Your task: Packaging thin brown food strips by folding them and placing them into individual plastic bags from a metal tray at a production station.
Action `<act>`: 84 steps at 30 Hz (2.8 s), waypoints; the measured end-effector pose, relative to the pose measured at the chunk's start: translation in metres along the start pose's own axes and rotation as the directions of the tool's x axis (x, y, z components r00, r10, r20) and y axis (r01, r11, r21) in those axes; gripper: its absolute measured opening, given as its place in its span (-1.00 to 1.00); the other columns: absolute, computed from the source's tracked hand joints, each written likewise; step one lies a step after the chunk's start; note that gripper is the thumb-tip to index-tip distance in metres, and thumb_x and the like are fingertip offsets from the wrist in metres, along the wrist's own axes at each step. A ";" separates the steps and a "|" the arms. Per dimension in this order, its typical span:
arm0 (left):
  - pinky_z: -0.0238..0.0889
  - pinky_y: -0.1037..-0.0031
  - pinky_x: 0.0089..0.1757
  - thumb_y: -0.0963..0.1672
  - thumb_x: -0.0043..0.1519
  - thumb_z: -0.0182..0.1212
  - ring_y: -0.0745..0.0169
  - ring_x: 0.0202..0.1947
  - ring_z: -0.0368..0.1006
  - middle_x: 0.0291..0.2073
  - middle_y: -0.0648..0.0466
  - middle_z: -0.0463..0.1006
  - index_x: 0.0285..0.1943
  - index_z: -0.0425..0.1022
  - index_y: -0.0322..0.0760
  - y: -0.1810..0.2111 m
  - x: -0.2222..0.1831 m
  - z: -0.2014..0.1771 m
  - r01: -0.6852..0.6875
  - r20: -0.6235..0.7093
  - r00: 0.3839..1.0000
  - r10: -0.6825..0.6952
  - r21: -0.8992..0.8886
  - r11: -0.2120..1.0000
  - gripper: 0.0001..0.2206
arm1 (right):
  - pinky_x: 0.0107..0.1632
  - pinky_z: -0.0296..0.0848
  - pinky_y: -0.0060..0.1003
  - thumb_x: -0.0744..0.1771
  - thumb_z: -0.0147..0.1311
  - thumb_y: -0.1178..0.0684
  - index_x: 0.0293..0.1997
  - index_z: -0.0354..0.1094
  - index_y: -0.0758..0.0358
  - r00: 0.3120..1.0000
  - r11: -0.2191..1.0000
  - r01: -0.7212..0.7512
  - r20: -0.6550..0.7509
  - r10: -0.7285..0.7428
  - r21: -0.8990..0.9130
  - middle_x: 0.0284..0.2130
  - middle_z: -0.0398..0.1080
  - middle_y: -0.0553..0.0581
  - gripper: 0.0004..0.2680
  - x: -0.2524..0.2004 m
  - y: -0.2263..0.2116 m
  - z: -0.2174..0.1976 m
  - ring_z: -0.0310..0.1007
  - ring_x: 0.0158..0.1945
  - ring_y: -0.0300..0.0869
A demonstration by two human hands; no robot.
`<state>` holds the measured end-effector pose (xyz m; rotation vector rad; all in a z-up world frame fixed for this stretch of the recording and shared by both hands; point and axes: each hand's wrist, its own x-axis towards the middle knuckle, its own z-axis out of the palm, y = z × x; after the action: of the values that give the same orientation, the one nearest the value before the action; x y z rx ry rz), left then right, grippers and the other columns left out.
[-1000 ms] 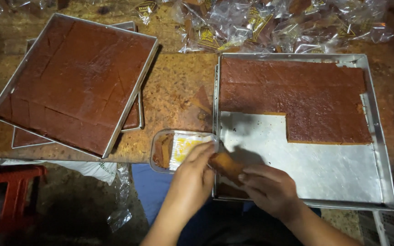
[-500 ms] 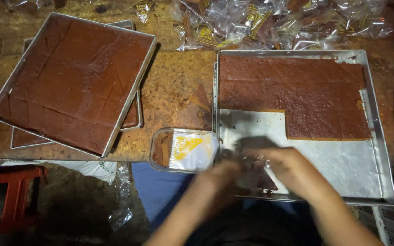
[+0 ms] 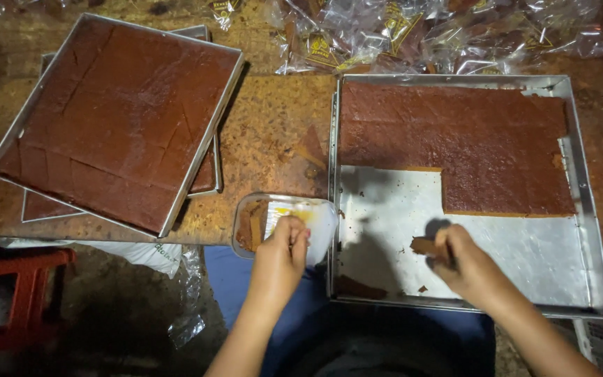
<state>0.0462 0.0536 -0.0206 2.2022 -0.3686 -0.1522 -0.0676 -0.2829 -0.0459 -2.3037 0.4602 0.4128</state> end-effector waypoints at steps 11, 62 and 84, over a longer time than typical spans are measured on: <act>0.24 0.32 -0.02 -0.30 0.21 0.04 0.04 -0.09 0.41 -0.04 -0.09 0.43 0.05 0.37 -0.33 0.039 0.005 0.023 -0.257 -0.022 0.966 0.256 -0.118 0.959 -0.76 | 0.14 0.48 -0.26 0.37 -0.02 0.21 0.05 0.43 0.26 0.634 0.649 0.754 -0.371 -0.679 0.101 -0.02 0.44 0.24 -0.82 -0.033 -0.112 0.016 0.55 0.03 -0.03; 0.33 0.30 0.19 -0.34 0.25 -0.08 -0.06 0.14 0.54 0.11 -0.17 0.59 0.13 0.57 -0.37 -0.042 0.010 0.034 -0.389 -0.224 0.914 0.337 -0.256 0.885 -0.64 | -0.22 0.49 -0.15 0.29 -0.14 0.37 0.20 0.34 0.34 0.991 0.634 0.039 0.050 -0.123 0.773 -0.38 0.40 0.23 -0.66 0.099 -0.089 -0.030 0.36 -0.45 -0.11; 0.36 0.23 0.08 -0.31 -0.09 0.07 -0.05 0.19 0.47 0.23 -0.04 0.47 0.24 0.46 -0.30 0.038 -0.008 0.029 -0.266 0.187 0.942 0.279 -0.093 0.960 -0.40 | 0.26 0.47 -0.28 0.22 0.22 0.27 0.23 0.32 0.26 0.788 0.752 0.605 -0.330 -0.519 0.263 0.16 0.47 0.18 -0.58 -0.009 -0.056 0.038 0.58 0.12 -0.15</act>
<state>0.0238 0.0123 -0.0086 2.0515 -0.7652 -0.2297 -0.0567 -0.2166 -0.0336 -2.0032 -0.0770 -0.2427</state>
